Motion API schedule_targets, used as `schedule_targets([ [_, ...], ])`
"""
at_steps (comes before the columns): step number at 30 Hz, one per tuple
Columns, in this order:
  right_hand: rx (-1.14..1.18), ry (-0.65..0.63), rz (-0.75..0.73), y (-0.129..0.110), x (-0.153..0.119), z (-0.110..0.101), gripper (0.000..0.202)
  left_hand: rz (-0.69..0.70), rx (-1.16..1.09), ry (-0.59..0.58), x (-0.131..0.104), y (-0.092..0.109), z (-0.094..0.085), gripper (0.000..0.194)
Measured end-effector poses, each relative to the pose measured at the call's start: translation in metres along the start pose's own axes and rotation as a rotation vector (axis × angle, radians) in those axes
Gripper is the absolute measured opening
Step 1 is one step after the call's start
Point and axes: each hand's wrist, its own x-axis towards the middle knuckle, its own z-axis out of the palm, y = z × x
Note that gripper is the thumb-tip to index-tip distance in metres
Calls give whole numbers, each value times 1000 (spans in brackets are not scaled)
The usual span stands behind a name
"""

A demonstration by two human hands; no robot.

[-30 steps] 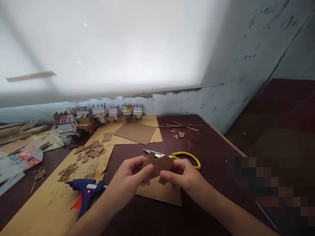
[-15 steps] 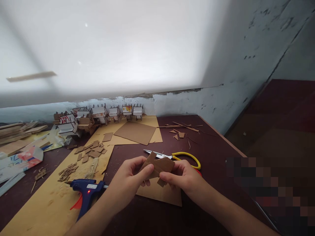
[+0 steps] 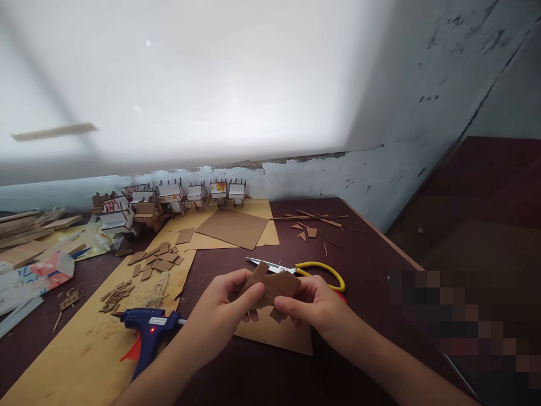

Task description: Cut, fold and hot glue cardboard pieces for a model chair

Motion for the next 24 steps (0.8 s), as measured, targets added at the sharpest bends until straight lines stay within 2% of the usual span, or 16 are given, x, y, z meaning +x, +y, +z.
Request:
schedule_targets([
  [10,-22,15,-27,-1,-1,0,27,9,-35,29,1,0,0,29],
  [24,9,13,-22,-2,-1,0,27,-12,-29,8,-2,-1,1,33],
])
